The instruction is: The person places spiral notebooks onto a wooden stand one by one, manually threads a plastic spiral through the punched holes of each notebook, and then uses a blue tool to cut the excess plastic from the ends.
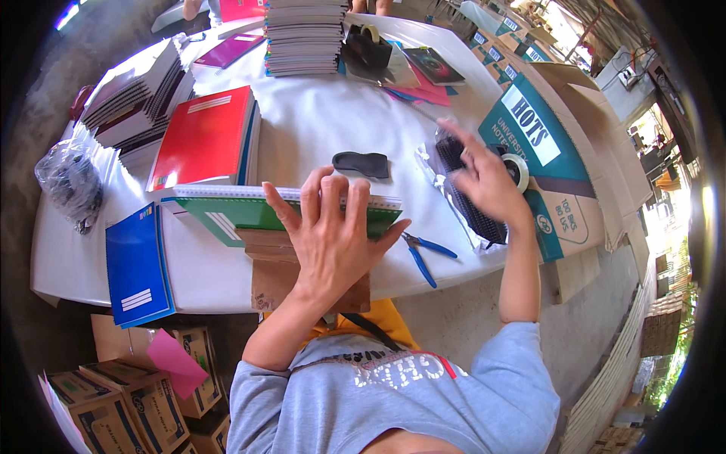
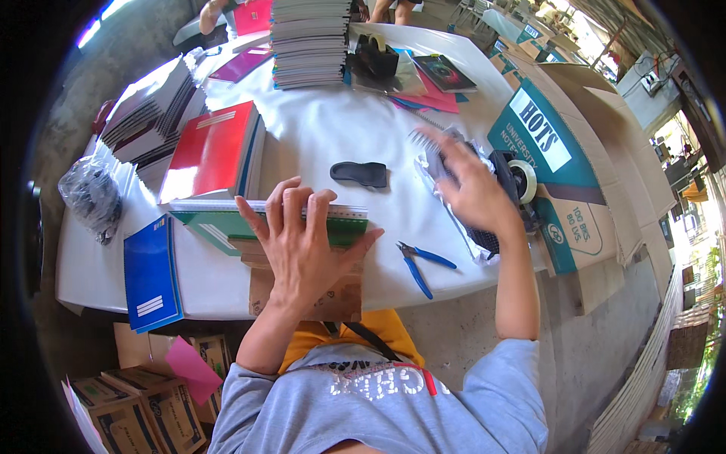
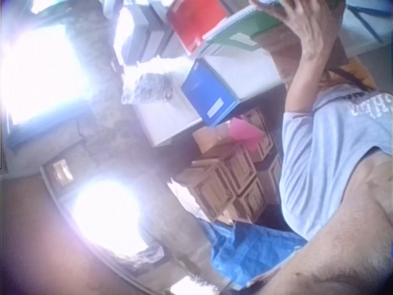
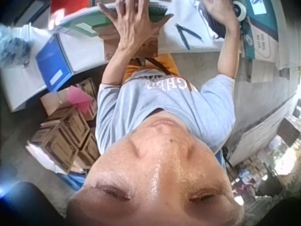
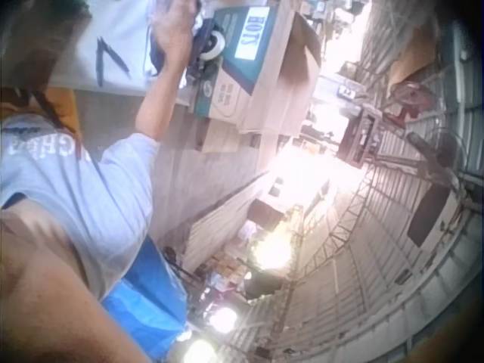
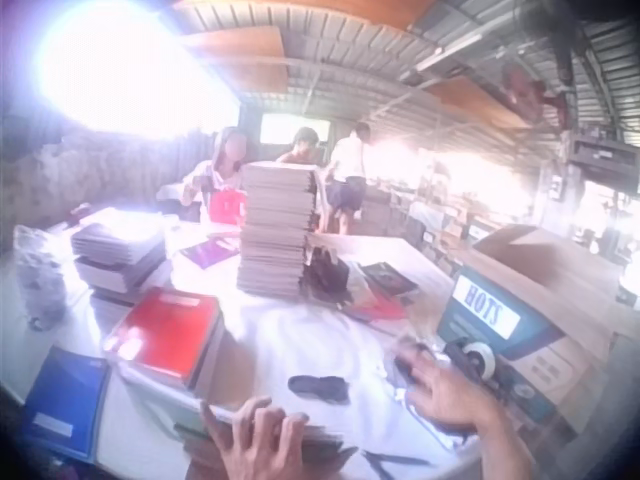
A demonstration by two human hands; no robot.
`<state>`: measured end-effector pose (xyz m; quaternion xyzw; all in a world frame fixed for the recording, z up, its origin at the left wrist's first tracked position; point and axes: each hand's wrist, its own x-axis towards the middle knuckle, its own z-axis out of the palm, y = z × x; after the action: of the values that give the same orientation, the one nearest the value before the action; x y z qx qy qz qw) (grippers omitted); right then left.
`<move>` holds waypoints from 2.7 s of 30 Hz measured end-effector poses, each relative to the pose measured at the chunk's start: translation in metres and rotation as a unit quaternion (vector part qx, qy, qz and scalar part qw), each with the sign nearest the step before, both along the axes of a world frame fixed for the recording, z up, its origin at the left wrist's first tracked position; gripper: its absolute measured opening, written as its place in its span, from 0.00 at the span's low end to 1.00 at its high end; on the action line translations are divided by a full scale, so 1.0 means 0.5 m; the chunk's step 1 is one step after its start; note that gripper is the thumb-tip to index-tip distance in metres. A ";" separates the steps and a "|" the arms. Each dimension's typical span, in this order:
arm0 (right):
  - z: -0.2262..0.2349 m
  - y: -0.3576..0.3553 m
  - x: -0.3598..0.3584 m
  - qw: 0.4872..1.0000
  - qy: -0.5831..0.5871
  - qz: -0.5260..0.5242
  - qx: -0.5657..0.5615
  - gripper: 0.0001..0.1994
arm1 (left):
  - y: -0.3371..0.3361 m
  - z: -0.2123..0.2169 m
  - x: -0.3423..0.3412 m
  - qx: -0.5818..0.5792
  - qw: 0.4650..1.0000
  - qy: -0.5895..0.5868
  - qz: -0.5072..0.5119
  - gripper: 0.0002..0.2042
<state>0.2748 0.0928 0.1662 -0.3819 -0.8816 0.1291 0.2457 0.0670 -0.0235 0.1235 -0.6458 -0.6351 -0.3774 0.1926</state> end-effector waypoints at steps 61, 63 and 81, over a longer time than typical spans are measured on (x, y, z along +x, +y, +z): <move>0.009 -0.076 -0.071 0.922 0.109 0.152 -0.339 0.10 | -0.022 0.008 -0.029 0.034 0.998 -0.038 -0.041 0.17; 0.017 -0.088 -0.070 0.881 0.182 0.143 -0.413 0.08 | -0.029 0.013 -0.030 0.029 0.999 -0.038 -0.009 0.18; -0.140 0.172 -0.140 0.941 -0.139 0.216 -0.219 0.21 | -0.040 -0.010 -0.078 0.023 0.976 -0.112 -0.184 0.13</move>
<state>0.2050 0.1790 0.0962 -0.2413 -0.9181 0.3145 -0.0030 0.0279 -0.0433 0.1184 -0.7007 -0.5144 -0.4904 0.0624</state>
